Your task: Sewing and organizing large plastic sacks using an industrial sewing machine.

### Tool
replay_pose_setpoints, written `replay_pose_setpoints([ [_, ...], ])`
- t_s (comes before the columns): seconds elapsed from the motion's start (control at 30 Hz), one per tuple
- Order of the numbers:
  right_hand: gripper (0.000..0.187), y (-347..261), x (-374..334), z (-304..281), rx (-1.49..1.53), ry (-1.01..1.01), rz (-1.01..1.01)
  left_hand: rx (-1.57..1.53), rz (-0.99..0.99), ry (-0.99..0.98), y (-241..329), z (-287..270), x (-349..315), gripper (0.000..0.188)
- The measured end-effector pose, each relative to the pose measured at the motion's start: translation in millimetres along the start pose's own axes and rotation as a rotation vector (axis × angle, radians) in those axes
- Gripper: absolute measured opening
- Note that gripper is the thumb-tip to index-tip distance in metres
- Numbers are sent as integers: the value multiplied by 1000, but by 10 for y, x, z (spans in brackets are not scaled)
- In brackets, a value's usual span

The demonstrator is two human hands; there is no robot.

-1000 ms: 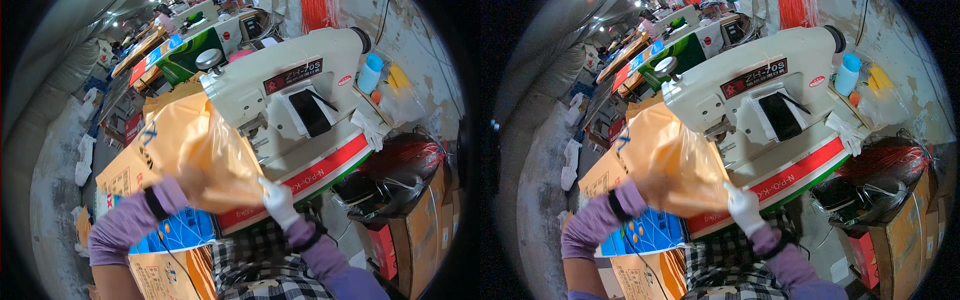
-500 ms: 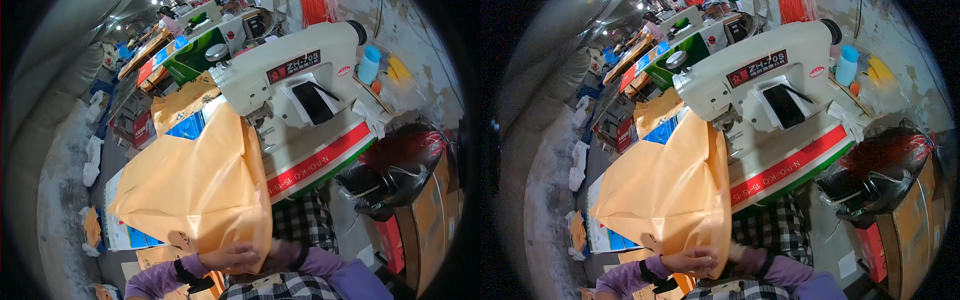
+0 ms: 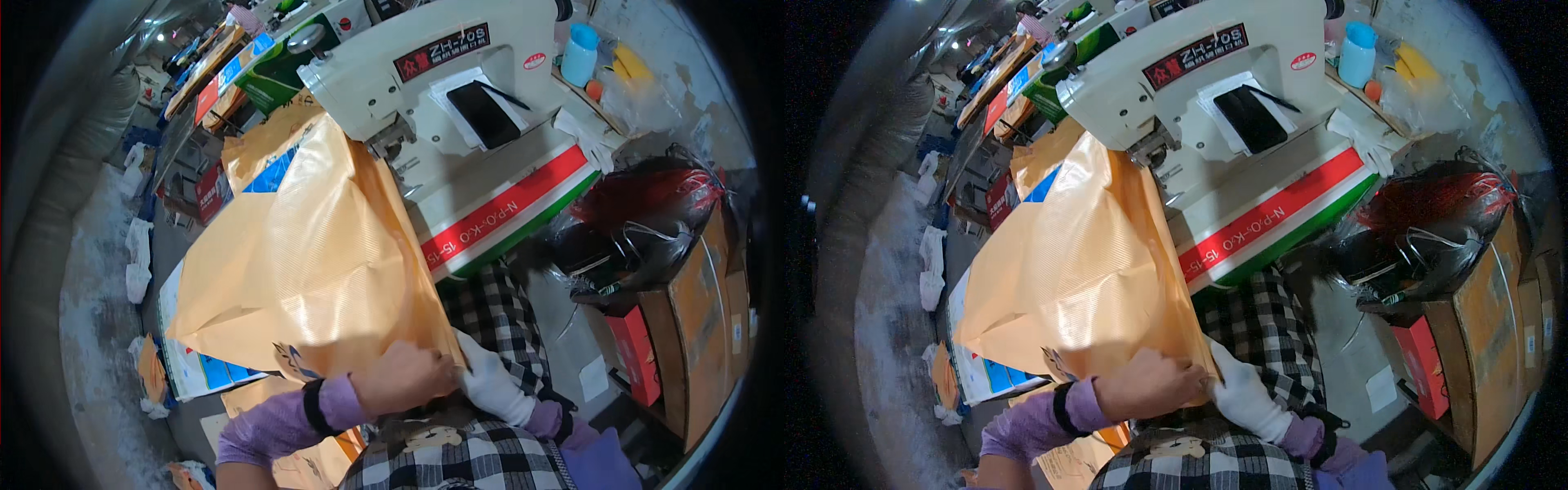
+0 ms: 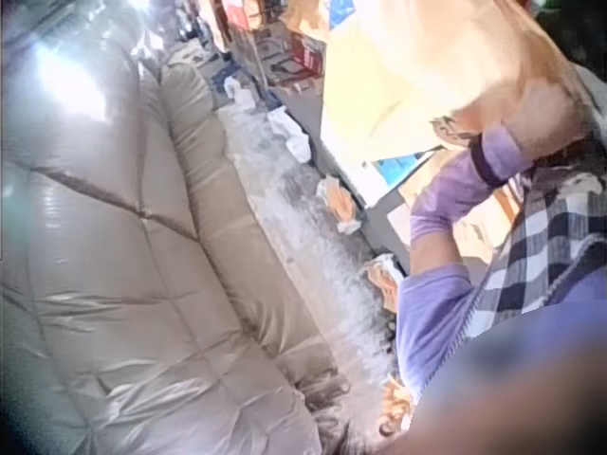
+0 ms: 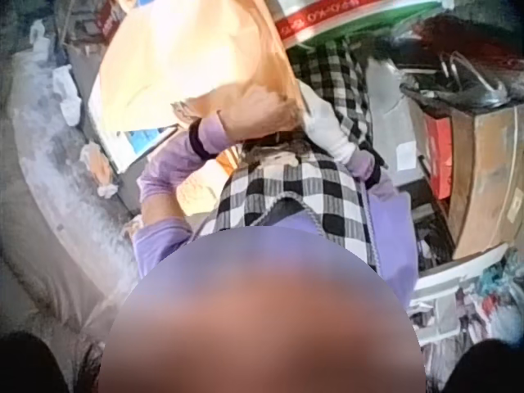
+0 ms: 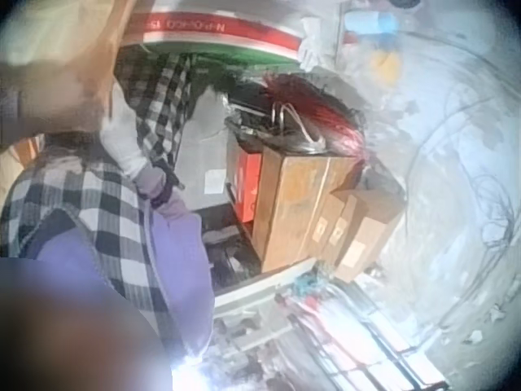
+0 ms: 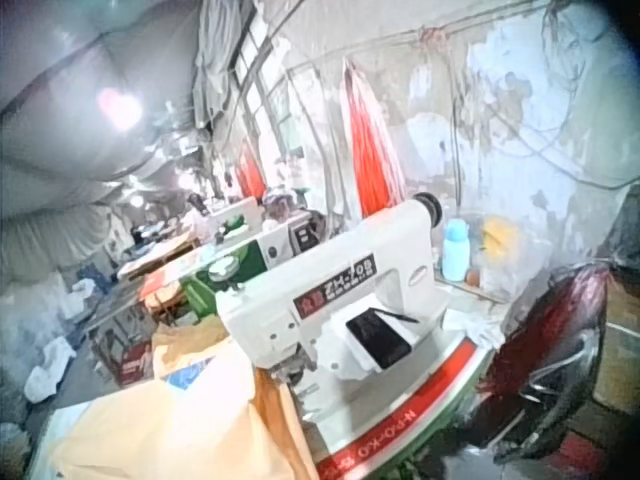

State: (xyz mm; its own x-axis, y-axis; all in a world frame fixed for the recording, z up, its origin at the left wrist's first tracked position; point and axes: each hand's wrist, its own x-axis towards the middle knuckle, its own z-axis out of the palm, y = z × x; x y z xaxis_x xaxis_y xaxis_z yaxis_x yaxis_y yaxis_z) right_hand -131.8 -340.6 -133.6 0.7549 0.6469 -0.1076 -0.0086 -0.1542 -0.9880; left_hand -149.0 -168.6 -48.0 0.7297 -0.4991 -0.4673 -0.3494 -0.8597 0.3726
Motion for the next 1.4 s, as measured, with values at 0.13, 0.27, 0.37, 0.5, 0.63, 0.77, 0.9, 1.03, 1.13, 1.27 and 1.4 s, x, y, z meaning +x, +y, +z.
replay_pose_setpoints([
  [0.13, 58, 114, 240, -39, -25, 44, 5, -86, 85, 208, -3, 442, -2, 18],
  [0.27, 63, 48, 170, 12, -243, 104, 17, -64, 619, 133, -237, 72, 173, 21],
  [0.37, 66, 20, 116, 39, -316, 121, -32, 288, 228, -258, -789, -594, 389, 38],
  [0.5, 62, 228, 577, 71, -455, 278, -219, 458, -6, 57, -1991, -1417, 330, 39],
  [0.63, 55, 302, 1521, -60, -564, 388, -353, 713, -38, 392, -1240, -2072, -417, 33],
  [0.77, 36, 133, 2409, 102, -890, 335, -352, 366, -51, 137, -315, -596, -322, 14],
  [0.9, 18, 1145, 2973, 317, -1112, 425, -231, -152, 152, 257, -95, 90, 387, 17],
  [1.03, 65, 216, 2104, 125, -596, 93, -24, 254, -91, -64, -235, -1196, -115, 27],
  [1.13, 61, 781, 1784, 199, -125, 267, -342, 244, 111, -32, -247, -706, -222, 21],
  [1.27, 61, 350, 1580, 223, -122, 180, -238, -13, 5, 78, -9, -83, -51, 14],
  [1.4, 70, 329, 1382, 236, -215, 187, -215, 136, 217, 42, -43, -337, 95, 9],
])
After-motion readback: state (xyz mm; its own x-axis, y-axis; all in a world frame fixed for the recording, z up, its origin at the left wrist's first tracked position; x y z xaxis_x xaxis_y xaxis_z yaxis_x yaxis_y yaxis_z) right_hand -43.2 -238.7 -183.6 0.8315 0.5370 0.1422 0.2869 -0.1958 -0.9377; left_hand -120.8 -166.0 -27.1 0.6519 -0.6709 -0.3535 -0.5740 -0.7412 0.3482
